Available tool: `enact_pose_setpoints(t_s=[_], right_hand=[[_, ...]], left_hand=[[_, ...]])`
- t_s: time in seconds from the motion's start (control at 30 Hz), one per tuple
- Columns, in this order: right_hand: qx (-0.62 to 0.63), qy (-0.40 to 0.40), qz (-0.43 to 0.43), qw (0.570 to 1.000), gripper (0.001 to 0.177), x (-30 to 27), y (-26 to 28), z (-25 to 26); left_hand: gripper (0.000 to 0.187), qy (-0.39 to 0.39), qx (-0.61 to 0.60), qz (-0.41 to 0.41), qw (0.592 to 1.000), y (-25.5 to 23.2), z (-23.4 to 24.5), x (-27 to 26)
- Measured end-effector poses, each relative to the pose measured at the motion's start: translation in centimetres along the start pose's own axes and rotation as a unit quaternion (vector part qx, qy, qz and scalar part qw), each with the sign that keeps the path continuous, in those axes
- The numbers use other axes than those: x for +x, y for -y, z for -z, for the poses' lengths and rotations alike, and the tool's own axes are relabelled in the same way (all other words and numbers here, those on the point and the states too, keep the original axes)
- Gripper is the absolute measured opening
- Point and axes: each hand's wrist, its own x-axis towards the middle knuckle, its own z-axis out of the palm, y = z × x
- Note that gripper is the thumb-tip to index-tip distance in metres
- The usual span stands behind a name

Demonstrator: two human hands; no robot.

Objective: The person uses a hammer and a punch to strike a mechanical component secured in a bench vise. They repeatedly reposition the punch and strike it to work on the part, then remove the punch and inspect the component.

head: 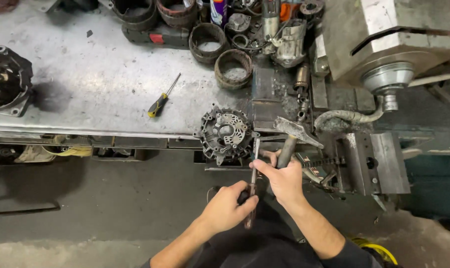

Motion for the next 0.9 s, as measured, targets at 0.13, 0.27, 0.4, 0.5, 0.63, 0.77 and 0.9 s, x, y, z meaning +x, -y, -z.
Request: enact_pose_setpoints(t_s=[0.13, 0.27, 0.4, 0.5, 0.63, 0.77, 0.9], right_hand=[[-0.051, -0.007, 0.010, 0.999, 0.040, 1.0, 0.9, -0.7], [-0.060, 0.002, 0.050, 0.997, 0.038, 1.5, 1.0, -1.5], [-0.100, 0.003, 0.097, 0.990, 0.038, 1.4, 1.2, -2.4], [-0.119, -0.012, 0.092, 0.989, 0.040, 1.4, 1.2, -2.7], [-0.045, -0.049, 0.069, 0.995, 0.040, 1.7, -0.5, -2.6], [-0.029, -0.049, 0.054, 0.997, 0.039, 1.7, -0.3, -3.3], [-0.048, -0.053, 0.066, 0.995, 0.040, 1.9, -0.9, -3.0]], left_hand=[[0.021, -0.018, -0.016, 0.010, 1.000, -0.6, -1.3, 1.1], [0.022, -0.042, -0.034, 0.039, 0.998, -0.8, -1.8, 1.3], [0.022, -0.053, -0.049, 0.034, 0.997, -0.8, -1.4, 1.4], [0.023, -0.045, -0.064, 0.032, 0.996, -0.9, -1.0, 1.4], [0.031, -0.042, -0.096, 0.058, 0.993, -0.2, -0.7, 1.5], [0.031, -0.025, -0.081, 0.059, 0.995, -0.5, 0.0, 1.3], [0.031, -0.015, -0.075, 0.055, 0.996, -0.5, 0.1, 1.4]])
